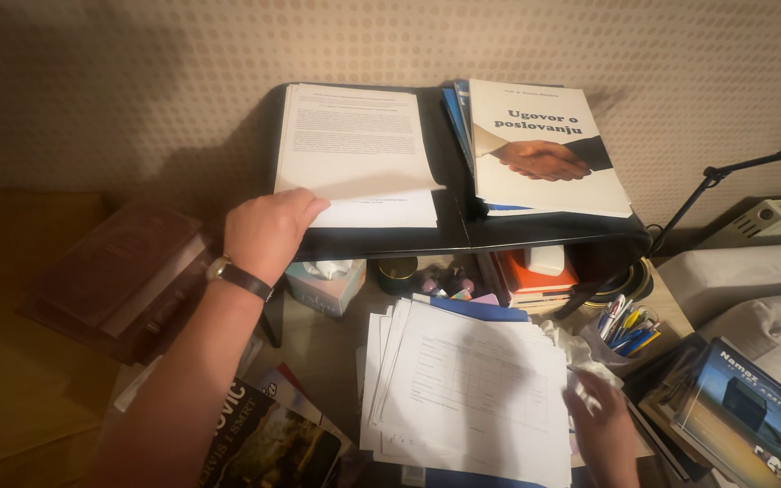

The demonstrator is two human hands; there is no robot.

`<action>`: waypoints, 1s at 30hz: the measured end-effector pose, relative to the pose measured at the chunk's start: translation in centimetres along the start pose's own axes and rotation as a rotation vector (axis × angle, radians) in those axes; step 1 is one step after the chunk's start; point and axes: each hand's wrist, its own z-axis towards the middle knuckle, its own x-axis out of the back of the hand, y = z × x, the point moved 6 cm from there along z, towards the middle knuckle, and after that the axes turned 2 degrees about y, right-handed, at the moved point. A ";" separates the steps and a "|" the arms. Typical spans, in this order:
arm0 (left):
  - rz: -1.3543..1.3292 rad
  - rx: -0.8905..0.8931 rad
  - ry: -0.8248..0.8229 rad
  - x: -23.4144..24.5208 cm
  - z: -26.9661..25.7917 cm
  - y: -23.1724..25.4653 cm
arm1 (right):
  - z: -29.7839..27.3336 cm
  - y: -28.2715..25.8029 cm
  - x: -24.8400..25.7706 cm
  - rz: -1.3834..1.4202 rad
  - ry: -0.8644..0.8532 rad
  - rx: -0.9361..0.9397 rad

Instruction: The person clears clutter from a desk by moving books, notebooks, and loose papers from a shelf onto the desk surface. They handle items one at a time, stacking them into separate piles. The desk remains partially occupied by a laptop, remote, and pen holder throughout.

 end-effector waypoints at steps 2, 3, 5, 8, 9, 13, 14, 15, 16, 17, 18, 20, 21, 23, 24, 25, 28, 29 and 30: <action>0.080 -0.031 0.141 -0.5 0.2 -0.4 | -1.7 -7.1 0.8 0.416 -0.117 0.111; 0.080 -0.029 0.142 -0.6 0.3 -0.3 | -2.3 -9.5 1.1 0.416 -0.118 0.113; 0.160 -0.078 0.279 -0.1 0.2 0.2 | -3.9 -14.8 0.9 0.509 -0.267 0.146; 0.019 -0.191 0.172 2.4 -0.4 2.7 | -6.0 -20.5 0.6 0.732 -0.421 0.004; 0.019 -0.190 0.172 2.9 -1.0 3.6 | -6.3 -21.6 0.6 0.731 -0.421 0.004; -0.030 -0.323 0.207 3.2 -3.9 5.7 | -6.2 -26.1 -0.5 0.868 -0.536 0.080; -0.088 -0.336 0.374 3.7 -5.1 5.5 | -5.8 -27.1 -0.6 0.898 -0.524 0.168; -0.085 -0.334 0.372 3.8 -5.4 5.5 | -5.3 -27.8 -0.7 0.897 -0.528 0.167; -0.081 -0.349 0.370 3.9 -5.7 5.5 | -4.7 -28.6 -0.5 0.904 -0.489 0.188; -0.077 -0.363 0.370 4.1 -5.9 5.6 | -4.0 -29.5 -0.2 0.911 -0.448 0.212; -0.074 -0.361 0.372 4.4 -6.1 5.6 | -3.4 -30.0 -0.5 0.911 -0.451 0.215; -0.232 -0.336 0.258 4.5 -6.4 5.5 | -2.3 -30.4 -1.1 0.820 -0.437 0.184; -0.231 -0.336 0.260 4.7 -6.3 5.5 | -2.1 -30.7 -1.3 0.821 -0.437 0.186; -0.341 -0.168 0.121 4.2 -5.8 4.6 | -1.8 -30.7 -1.9 0.862 -0.447 0.129; -0.342 -0.167 0.119 4.3 -5.6 4.5 | -1.8 -30.4 -2.4 0.860 -0.447 0.128; -0.240 -0.080 0.101 4.3 -5.3 3.9 | -1.6 -30.1 -2.9 0.878 -0.460 0.124; -0.201 0.085 0.028 4.7 -5.0 2.9 | -2.0 -30.0 -3.3 0.884 -0.467 0.135; -0.264 0.158 -0.026 4.7 -5.0 2.6 | -2.2 -30.0 -3.2 0.874 -0.456 0.148; -0.263 0.158 -0.026 5.3 -4.8 2.8 | -2.3 -29.9 -3.4 0.874 -0.457 0.147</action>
